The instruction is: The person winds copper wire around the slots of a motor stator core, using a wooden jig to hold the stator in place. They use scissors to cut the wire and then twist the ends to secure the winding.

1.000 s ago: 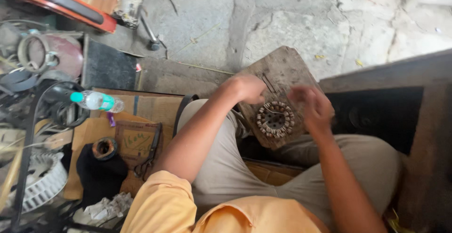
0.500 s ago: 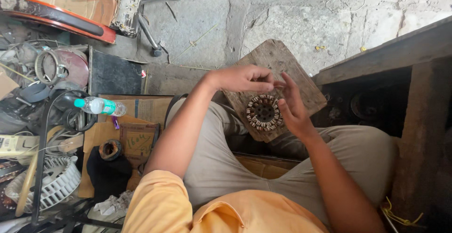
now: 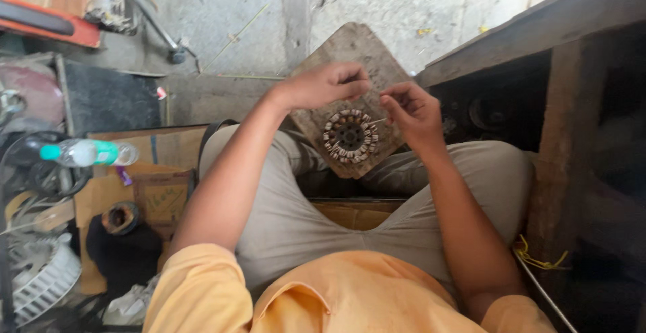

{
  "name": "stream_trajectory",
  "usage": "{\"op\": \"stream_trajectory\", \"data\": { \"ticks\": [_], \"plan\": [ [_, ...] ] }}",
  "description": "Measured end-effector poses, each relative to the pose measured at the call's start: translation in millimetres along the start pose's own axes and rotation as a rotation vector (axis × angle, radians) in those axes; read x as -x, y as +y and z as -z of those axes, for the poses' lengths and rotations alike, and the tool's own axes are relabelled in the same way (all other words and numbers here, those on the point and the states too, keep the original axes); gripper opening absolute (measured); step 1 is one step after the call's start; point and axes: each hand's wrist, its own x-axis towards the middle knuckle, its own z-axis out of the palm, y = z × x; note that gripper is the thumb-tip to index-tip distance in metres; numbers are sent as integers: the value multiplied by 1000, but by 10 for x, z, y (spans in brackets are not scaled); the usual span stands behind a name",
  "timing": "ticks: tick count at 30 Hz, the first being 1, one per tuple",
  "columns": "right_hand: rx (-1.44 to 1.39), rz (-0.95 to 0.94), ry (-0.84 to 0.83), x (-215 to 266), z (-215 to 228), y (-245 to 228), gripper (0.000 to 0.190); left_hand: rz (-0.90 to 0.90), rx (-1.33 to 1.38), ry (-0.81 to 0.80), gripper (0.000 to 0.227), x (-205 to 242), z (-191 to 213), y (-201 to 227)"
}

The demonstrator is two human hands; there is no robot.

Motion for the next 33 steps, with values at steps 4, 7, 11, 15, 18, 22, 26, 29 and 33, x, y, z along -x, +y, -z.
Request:
{"op": "stream_trajectory", "data": {
  "ticks": [4,7,11,15,18,22,26,29,33],
  "plan": [
    [27,71,-40,16,-1,-67,12,68,-79,58,39,-10,-34,-38],
    [17,17,48,3,-43,-52,10,99,-167,143,37,-23,-44,-76],
    [46,-43,160,8,-61,3,10,66,-416,251,33,-67,-156,-119],
    [-72,-157,213,-55,-9,68,10,135,-655,308,29,-90,-341,-197],
    [-131,-186,230,-81,34,118,10,163,-729,194,23,-118,-494,-296],
    [-463,-230,166,-87,60,151,8,61,-856,143,32,-96,-676,-474],
    [-614,-238,146,-89,71,156,5,21,-867,167,26,-137,-780,-659],
    [-763,-243,95,-89,84,143,5,-28,-869,222,13,-159,-818,-761],
    [-981,-237,3,-92,92,108,8,-12,-790,243,6,-179,-814,-814]
  ]
}}
